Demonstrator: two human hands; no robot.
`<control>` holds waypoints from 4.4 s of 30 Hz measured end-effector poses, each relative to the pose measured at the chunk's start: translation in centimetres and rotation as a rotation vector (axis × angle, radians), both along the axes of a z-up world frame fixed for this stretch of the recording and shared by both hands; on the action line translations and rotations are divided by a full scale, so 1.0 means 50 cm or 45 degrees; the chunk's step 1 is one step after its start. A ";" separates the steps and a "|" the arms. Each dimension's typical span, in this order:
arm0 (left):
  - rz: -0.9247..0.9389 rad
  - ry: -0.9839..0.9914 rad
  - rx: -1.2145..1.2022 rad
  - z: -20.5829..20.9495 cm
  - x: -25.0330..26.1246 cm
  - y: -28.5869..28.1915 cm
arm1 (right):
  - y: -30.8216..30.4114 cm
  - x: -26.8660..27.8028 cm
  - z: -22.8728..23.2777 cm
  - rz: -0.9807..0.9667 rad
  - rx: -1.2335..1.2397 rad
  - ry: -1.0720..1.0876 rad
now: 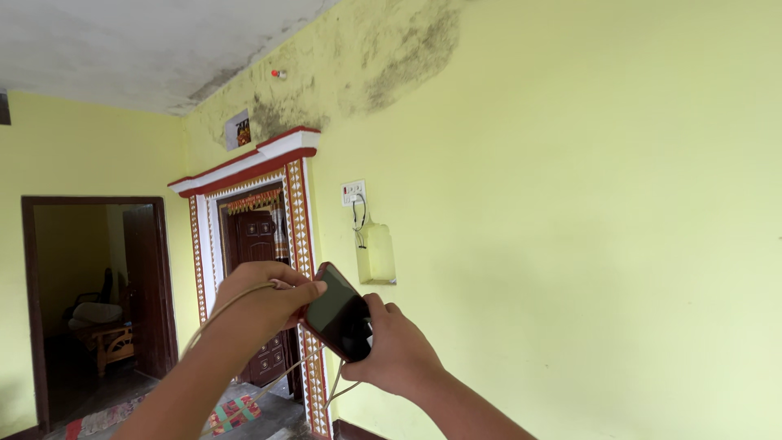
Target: The person untangles a white charging cable and a black earphone cable, then plugs the charger into a wall socket. They later connect a second charging cable to a smartphone and plug it into another wall socket in a different room.
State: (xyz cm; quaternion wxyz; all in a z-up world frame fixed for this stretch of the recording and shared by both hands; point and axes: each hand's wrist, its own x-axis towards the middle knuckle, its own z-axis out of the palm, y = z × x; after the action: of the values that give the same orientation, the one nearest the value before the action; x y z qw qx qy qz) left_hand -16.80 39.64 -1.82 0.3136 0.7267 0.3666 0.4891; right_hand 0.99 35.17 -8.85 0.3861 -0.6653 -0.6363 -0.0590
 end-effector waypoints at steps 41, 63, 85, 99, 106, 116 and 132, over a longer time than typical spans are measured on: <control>-0.278 0.190 0.567 0.119 0.131 0.525 | 0.534 0.139 0.059 0.103 0.344 0.261; -0.155 0.559 0.287 0.118 0.212 0.663 | 0.603 0.229 0.023 -0.397 0.244 -0.159; 0.277 -0.076 0.444 0.021 0.257 0.742 | 0.712 0.200 0.025 -0.227 0.200 0.099; 0.330 -0.368 0.195 -0.039 0.204 0.831 | 0.815 0.174 -0.007 -0.005 0.140 -0.074; 0.781 -0.428 0.409 -0.083 0.185 0.840 | 0.834 0.101 -0.023 0.194 0.137 0.038; 1.090 -0.372 0.407 -0.070 0.060 0.884 | 0.921 -0.077 -0.049 0.731 -0.068 0.568; 0.845 -0.330 0.324 -0.062 -0.141 1.123 | 1.189 -0.197 -0.033 0.611 -0.002 0.311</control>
State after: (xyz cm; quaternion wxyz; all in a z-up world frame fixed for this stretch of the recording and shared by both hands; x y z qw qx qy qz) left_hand -23.83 95.81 -4.93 0.0892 0.5336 0.4757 0.6935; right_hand -8.86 94.63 -10.49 0.4626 -0.4978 -0.7245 0.1154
